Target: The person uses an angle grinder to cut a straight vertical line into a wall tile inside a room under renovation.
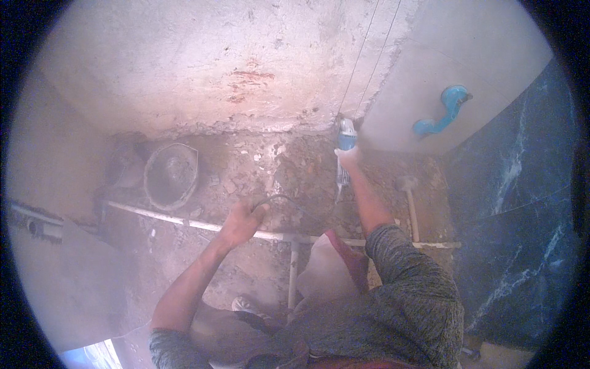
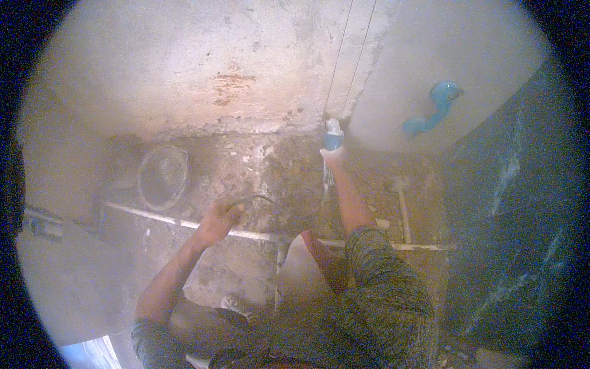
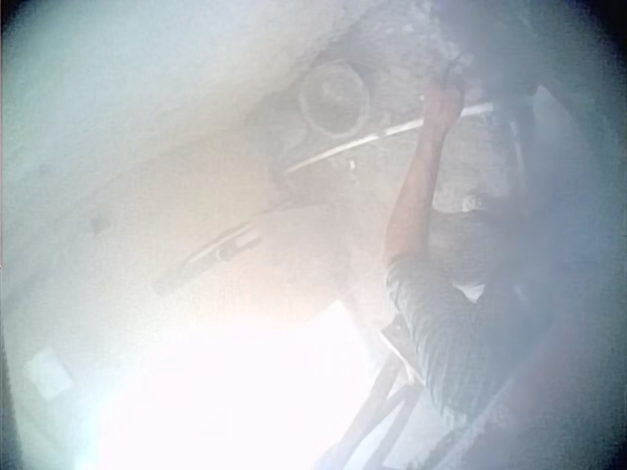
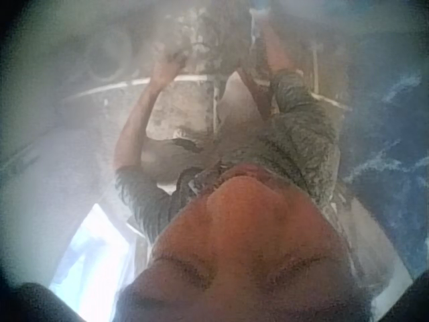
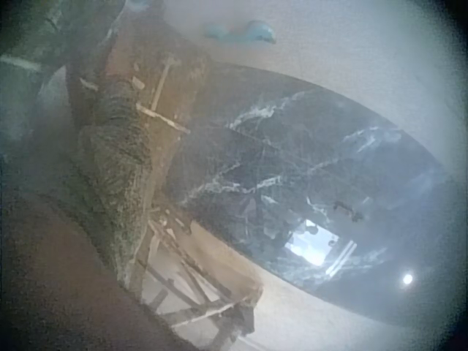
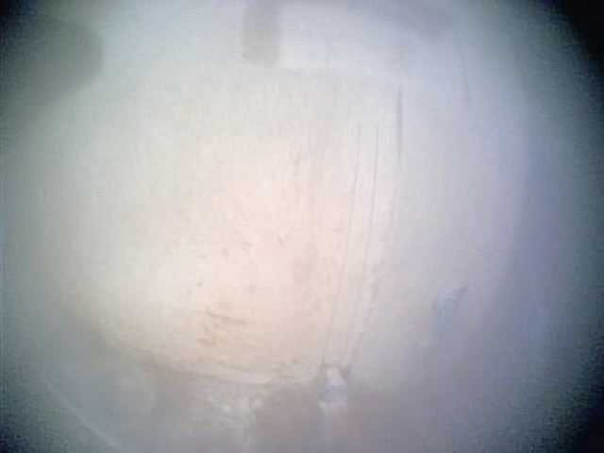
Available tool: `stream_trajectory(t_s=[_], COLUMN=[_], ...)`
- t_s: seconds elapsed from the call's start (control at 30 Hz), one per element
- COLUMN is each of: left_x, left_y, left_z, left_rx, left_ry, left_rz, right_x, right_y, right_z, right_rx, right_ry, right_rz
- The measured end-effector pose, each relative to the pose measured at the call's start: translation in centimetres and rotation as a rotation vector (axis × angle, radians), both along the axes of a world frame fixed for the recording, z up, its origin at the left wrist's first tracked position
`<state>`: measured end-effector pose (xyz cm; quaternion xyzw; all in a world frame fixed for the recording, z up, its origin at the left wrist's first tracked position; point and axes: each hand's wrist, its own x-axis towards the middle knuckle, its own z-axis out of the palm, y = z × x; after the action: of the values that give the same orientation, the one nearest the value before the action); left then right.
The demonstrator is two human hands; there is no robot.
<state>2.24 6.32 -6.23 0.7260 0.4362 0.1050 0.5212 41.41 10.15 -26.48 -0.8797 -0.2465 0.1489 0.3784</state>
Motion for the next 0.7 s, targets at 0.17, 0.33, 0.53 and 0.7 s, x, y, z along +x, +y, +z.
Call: stream_trajectory(t_s=[0.17, 0.33, 0.53, 0.7], left_x=[-0.1, -0.2, -0.8, -0.5], left_y=[0.8, 0.7, 1.0, 0.4], left_z=[-0.2, 0.1, -0.1, 0.7], left_rx=[0.012, 0.044, 0.026, 0.075], left_ry=[-0.019, -0.077, 0.110, 0.132], left_rz=[0.007, 0.044, -0.033, -0.065], right_x=[1.1, 1.0, -2.1, -2.7], right_y=[0.3, -2.3, -5.8, -7.5], right_z=[-3.8, -5.3, -3.4, 0.5], right_rx=[-0.029, 0.006, 0.024, -0.072], right_ry=[-0.113, 0.201, 0.035, 0.196], right_rz=[-0.068, 0.065, -0.027, 0.041])
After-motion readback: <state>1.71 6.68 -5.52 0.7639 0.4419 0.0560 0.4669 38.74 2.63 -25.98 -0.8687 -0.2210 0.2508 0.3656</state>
